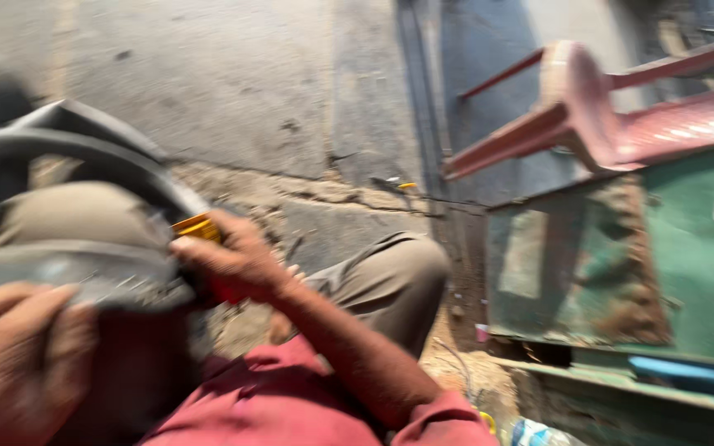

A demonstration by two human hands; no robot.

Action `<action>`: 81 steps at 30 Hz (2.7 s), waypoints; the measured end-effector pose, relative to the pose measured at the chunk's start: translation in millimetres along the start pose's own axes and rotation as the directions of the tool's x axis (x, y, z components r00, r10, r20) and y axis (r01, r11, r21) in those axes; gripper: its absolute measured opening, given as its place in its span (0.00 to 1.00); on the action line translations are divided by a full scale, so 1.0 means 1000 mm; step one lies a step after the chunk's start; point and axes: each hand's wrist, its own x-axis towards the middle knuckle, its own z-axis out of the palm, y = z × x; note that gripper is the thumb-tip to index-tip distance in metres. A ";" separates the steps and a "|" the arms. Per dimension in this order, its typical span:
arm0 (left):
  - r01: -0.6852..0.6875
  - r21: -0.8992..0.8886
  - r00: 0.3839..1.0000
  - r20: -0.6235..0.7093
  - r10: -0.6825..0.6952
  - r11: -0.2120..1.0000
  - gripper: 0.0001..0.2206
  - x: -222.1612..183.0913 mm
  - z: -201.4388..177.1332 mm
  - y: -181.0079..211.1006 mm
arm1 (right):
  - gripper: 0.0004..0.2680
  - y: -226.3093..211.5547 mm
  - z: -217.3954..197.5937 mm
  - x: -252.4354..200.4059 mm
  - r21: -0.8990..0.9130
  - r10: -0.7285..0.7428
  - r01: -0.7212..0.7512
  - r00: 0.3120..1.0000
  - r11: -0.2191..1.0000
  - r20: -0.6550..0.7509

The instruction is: The person applies adhesive from a tube to a damaged section of a black rubber inner tube, smooths the adhesive with a finger, and then peels the backing from a patch to prepare it.

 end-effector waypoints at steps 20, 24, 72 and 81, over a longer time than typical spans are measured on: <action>-0.095 0.118 0.994 -0.043 0.101 0.989 0.09 -0.004 -0.005 -0.042 | 0.06 -0.052 0.020 0.023 -0.358 -0.316 0.250 0.938 0.899 -0.140; -0.010 0.054 1.000 0.024 0.009 0.998 0.13 -0.009 -0.007 -0.030 | 0.06 -0.050 0.015 0.021 -0.180 -0.185 0.169 0.980 0.969 -0.074; 0.348 -0.483 0.916 -0.008 -0.402 0.804 0.18 0.008 0.004 -0.016 | 0.11 -0.111 0.019 0.082 0.644 0.060 -0.032 0.998 0.764 -0.020; 0.387 -0.481 0.890 -0.027 -0.455 0.786 0.14 0.009 0.012 -0.015 | 0.11 -0.093 0.022 0.076 0.654 0.058 -0.093 0.996 0.750 0.075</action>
